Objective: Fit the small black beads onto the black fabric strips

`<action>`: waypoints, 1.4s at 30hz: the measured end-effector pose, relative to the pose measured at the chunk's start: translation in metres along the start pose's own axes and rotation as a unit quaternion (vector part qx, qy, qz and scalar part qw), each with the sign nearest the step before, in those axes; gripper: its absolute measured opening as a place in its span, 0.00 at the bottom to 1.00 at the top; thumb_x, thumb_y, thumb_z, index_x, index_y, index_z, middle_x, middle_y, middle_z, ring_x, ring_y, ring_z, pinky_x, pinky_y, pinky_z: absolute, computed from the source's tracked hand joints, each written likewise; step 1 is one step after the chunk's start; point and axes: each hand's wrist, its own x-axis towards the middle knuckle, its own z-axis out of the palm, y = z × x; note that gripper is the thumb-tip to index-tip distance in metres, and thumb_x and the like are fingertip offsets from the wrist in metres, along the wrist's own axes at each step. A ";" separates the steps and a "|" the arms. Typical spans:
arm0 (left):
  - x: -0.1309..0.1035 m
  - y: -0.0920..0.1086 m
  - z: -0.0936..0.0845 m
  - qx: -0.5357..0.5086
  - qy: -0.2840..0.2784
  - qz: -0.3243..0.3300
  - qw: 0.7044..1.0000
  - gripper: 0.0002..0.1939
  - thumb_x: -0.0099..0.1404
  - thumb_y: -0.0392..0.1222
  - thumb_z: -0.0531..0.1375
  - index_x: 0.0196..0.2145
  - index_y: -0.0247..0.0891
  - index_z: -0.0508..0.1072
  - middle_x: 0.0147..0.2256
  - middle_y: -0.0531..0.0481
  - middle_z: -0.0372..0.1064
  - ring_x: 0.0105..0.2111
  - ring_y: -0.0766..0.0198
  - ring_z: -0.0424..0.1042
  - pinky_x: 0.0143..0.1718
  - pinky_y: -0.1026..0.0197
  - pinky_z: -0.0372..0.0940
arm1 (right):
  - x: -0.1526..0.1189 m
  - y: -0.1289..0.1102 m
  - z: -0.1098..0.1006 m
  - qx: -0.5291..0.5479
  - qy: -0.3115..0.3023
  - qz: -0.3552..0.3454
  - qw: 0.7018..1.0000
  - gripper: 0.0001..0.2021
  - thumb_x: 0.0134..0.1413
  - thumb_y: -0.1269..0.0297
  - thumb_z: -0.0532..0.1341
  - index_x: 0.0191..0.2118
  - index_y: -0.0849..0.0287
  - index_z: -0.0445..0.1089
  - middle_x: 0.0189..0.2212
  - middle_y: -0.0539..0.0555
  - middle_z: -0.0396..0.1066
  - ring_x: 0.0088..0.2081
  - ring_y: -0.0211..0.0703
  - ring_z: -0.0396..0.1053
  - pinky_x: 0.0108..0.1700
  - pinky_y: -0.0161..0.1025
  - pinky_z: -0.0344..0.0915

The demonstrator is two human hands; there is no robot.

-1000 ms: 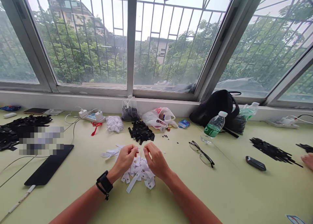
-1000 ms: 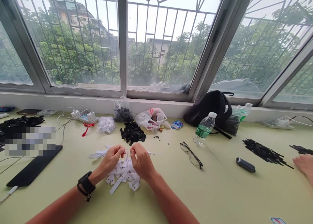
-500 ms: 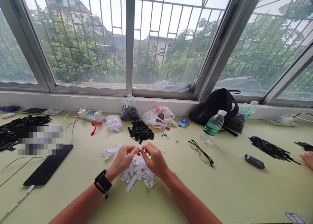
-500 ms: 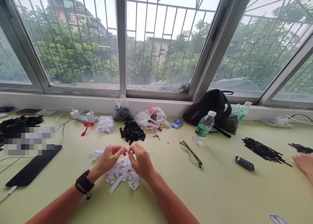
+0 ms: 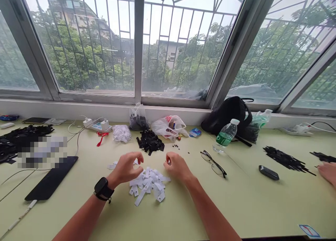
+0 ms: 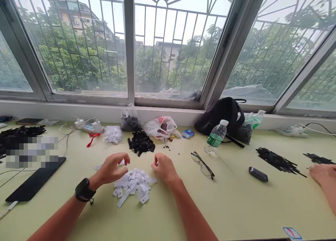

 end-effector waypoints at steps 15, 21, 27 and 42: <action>-0.005 -0.005 0.013 -0.015 -0.117 0.013 0.993 0.03 0.57 0.38 0.62 0.29 0.40 0.77 0.27 0.52 0.72 0.27 0.64 0.67 0.31 0.63 0.56 | 0.004 0.001 -0.005 -0.028 0.031 0.011 0.999 0.07 0.51 0.68 0.60 0.25 0.59 0.64 0.24 0.48 0.69 0.26 0.36 0.60 0.30 0.35 0.45; -0.003 -0.003 0.023 -0.119 -0.103 -0.022 0.987 0.06 0.62 0.43 0.63 0.30 0.38 0.77 0.27 0.53 0.73 0.26 0.66 0.65 0.29 0.64 0.56 | 0.003 -0.002 -0.006 0.001 0.045 0.001 0.999 0.06 0.50 0.68 0.62 0.25 0.59 0.66 0.24 0.47 0.70 0.26 0.36 0.61 0.29 0.35 0.47; 0.003 -0.008 0.027 -0.221 -0.081 -0.083 0.968 0.17 0.57 0.52 0.69 0.26 0.35 0.74 0.21 0.57 0.61 0.23 0.69 0.55 0.23 0.66 0.49 | 0.002 -0.014 -0.002 0.108 0.063 -0.034 0.992 0.05 0.53 0.68 0.61 0.27 0.58 0.68 0.24 0.48 0.68 0.27 0.38 0.63 0.29 0.34 0.53; 0.004 0.003 0.025 -0.276 -0.082 -0.073 0.955 0.19 0.66 0.54 0.62 0.35 0.34 0.80 0.29 0.48 0.74 0.26 0.67 0.62 0.25 0.66 0.54 | -0.004 -0.043 0.007 0.369 -0.092 -0.106 0.919 0.15 0.61 0.52 0.63 0.34 0.61 0.74 0.27 0.50 0.69 0.25 0.35 0.57 0.26 0.33 0.54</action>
